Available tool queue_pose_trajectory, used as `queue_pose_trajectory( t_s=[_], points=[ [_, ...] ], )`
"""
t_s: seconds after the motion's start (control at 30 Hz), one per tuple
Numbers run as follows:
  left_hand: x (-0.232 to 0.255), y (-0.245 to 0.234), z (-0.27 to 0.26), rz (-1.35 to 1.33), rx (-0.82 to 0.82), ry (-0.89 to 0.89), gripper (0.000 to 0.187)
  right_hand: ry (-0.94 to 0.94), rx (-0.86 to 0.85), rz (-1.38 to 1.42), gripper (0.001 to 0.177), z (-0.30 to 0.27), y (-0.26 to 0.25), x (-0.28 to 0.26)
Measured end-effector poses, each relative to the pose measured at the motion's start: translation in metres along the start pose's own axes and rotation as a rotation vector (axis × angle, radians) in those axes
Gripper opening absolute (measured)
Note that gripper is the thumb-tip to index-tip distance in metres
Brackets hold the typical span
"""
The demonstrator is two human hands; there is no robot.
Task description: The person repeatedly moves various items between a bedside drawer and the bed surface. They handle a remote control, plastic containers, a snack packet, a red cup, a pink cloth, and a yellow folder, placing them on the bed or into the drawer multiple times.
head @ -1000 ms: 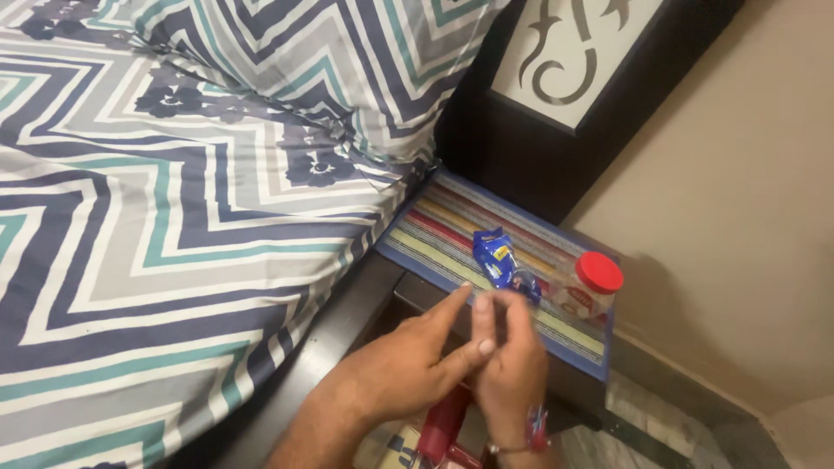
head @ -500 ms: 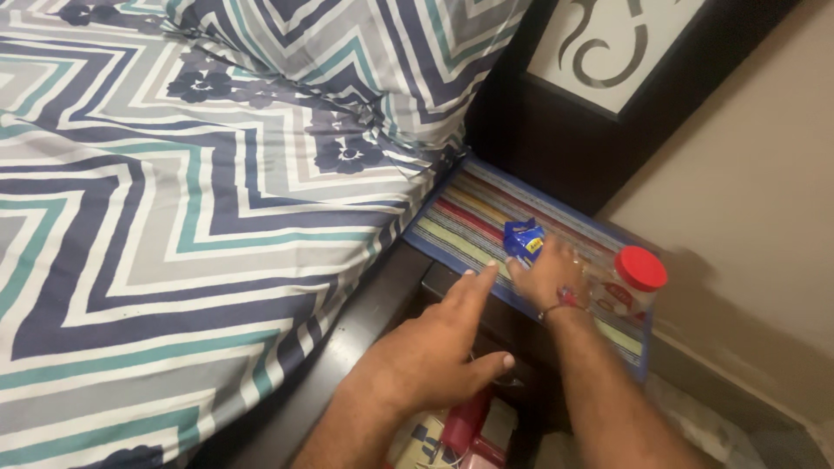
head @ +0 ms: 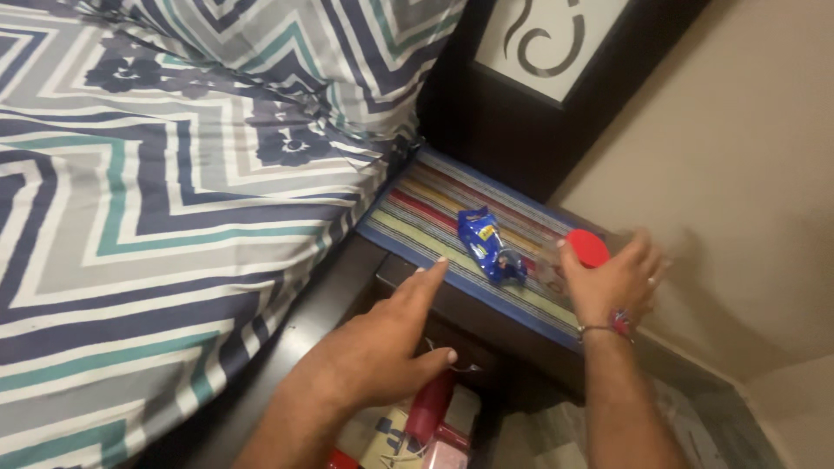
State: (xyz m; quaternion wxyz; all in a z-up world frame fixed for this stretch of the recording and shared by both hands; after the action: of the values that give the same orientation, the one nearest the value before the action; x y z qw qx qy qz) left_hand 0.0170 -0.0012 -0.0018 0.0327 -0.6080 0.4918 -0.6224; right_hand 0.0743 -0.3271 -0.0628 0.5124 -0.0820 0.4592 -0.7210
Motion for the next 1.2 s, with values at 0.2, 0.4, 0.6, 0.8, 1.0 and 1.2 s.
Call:
queue_pose_trajectory(
  t_s=[0.2,0.4,0.6,0.8,1.0,1.2],
  points=[
    [0.001,-0.001,-0.001,0.009,-0.029,0.013,0.1,0.075,-0.288,0.134,0.106,-0.011,0.056,0.038],
    [-0.004,0.001,0.0,0.008,-0.051,-0.013,0.099,-0.126,-0.081,0.352,0.095,0.009,0.116,0.08],
    [-0.014,0.005,0.002,-0.007,0.051,0.074,0.101,-0.034,-0.073,0.31,0.093,0.027,0.116,0.089],
    [-0.022,0.004,0.005,-0.095,0.201,0.125,0.102,0.075,-0.098,0.443,0.088,0.004,0.027,0.001],
    [-0.021,0.002,0.006,-0.321,0.717,0.298,0.098,-0.412,-0.296,0.703,0.079,-0.047,-0.045,-0.13],
    [-0.034,-0.022,0.011,-0.71,1.101,0.234,0.076,-0.461,-0.521,1.047,0.067,-0.081,-0.067,-0.217]
  ],
)
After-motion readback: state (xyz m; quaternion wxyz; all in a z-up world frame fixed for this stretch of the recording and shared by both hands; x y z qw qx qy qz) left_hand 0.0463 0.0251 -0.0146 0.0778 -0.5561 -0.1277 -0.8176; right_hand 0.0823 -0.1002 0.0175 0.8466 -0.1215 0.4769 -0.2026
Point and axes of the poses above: each hand's wrist, its own z-axis towards the middle knuckle, its own y-axis out of the palm, x = y × z, the point moved 1 cm from there along z, towards the middle knuckle, and after that the axes turned 2 degrees about y, right-handed, at the moved point
